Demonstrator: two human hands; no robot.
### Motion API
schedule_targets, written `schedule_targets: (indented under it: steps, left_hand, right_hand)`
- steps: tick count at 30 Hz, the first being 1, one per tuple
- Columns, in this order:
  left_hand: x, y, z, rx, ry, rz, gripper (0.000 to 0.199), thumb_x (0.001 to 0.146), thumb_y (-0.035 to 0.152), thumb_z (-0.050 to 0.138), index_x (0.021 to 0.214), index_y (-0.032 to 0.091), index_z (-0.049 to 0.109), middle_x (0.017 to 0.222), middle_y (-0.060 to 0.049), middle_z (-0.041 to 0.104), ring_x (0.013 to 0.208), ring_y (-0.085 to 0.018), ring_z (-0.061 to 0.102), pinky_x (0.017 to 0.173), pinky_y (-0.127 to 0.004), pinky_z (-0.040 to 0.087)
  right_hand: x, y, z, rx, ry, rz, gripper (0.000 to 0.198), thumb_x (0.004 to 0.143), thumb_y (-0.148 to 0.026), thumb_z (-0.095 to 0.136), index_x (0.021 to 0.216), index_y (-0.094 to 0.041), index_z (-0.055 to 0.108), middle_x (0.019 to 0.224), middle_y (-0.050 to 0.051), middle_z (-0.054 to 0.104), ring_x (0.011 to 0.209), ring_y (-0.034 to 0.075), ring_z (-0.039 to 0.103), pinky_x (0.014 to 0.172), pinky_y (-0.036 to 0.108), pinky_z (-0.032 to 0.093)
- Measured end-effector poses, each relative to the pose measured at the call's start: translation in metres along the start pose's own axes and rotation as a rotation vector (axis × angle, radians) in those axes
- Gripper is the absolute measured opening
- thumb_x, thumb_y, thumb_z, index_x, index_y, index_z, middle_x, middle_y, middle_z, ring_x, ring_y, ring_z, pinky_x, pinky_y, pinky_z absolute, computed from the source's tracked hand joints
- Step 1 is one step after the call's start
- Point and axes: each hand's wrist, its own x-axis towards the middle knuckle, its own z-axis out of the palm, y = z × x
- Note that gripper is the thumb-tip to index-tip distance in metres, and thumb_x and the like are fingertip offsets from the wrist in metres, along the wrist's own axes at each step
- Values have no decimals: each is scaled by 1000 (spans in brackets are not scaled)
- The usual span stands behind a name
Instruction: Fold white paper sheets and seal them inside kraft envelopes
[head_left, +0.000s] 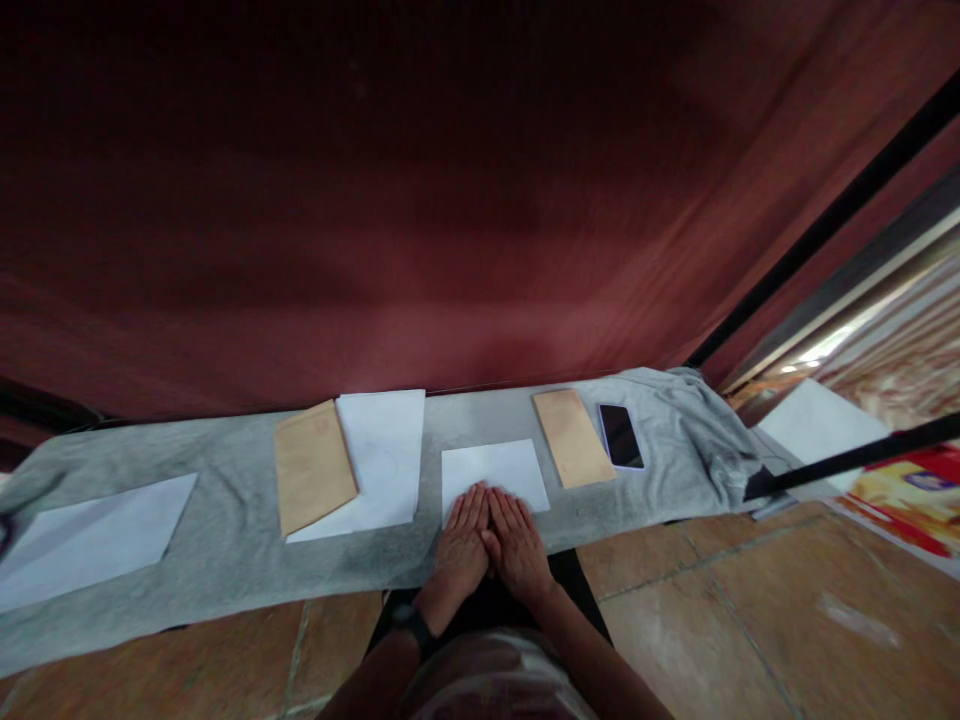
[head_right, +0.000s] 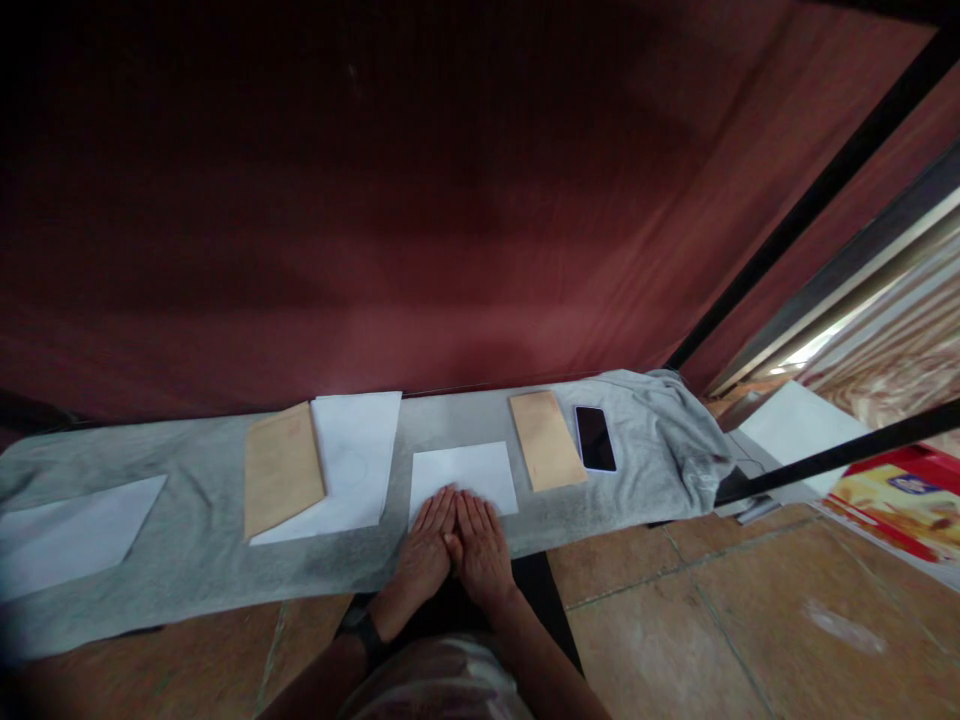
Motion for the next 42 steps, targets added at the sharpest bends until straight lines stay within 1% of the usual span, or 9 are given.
schedule_targets:
  steps: [4,8,16,22,27,31,34,37,42]
  left_hand:
    - [-2,0,-7,2,-7,-16,68,91,14,37,157,14,24,160,-13,34,149,-24,29,122,-46,26]
    - [-7,-1,-13,-18,12,-49,62,95,21,37,156,11,28,161,-14,30,151,-25,24,122,-46,26]
    - [-15,-3,-15,-52,38,-183,59,99,32,36,153,8,33,160,-17,32,151,-26,24,124,-47,22]
    - [-15,-3,-17,-36,36,-203,60,99,34,36,152,7,34,160,-18,30,151,-27,24,123,-48,24]
    - [-15,-2,-15,-51,60,-198,60,98,31,36,154,8,32,160,-16,31,150,-27,25,123,-49,24]
    - [-12,1,-13,10,84,-186,57,98,25,35,152,5,33,158,-19,35,150,-27,26,122,-50,26]
    - [-6,4,-11,40,80,-95,54,98,19,33,151,6,36,158,-17,37,150,-24,28,123,-46,26]
    - [2,6,-8,52,72,-28,54,98,17,32,151,9,36,157,-15,39,149,-24,29,122,-46,28]
    - [12,4,-9,45,67,-86,53,100,25,33,150,7,37,156,-18,39,149,-26,29,122,-49,28]
  right_hand:
    - [-6,6,5,-10,3,17,57,105,-43,37,156,-18,30,157,11,39,145,25,37,121,46,29]
    - [-11,15,4,-39,5,41,59,104,-44,38,157,-18,29,159,12,36,146,26,35,120,47,31]
    - [-21,44,-2,-93,34,123,62,104,-43,36,158,-15,24,160,14,31,147,29,33,119,49,31]
    - [-20,61,-10,-105,36,159,57,105,-40,34,155,-12,32,159,15,35,147,28,34,119,48,31]
    - [-7,50,-8,-95,94,147,57,105,-37,33,156,-11,30,158,17,35,147,29,33,119,50,32]
    - [8,31,4,-49,42,25,54,105,-34,34,154,-12,33,157,15,38,146,26,35,118,49,34]
    - [16,23,12,-45,0,-5,49,105,-33,35,150,-15,42,155,12,42,145,24,37,118,47,33]
    - [20,25,15,-74,-22,12,47,105,-33,36,147,-17,47,155,9,43,145,25,38,118,46,32]
    - [25,43,13,-124,12,35,48,104,-33,40,149,-19,45,157,12,38,145,27,37,118,48,31]
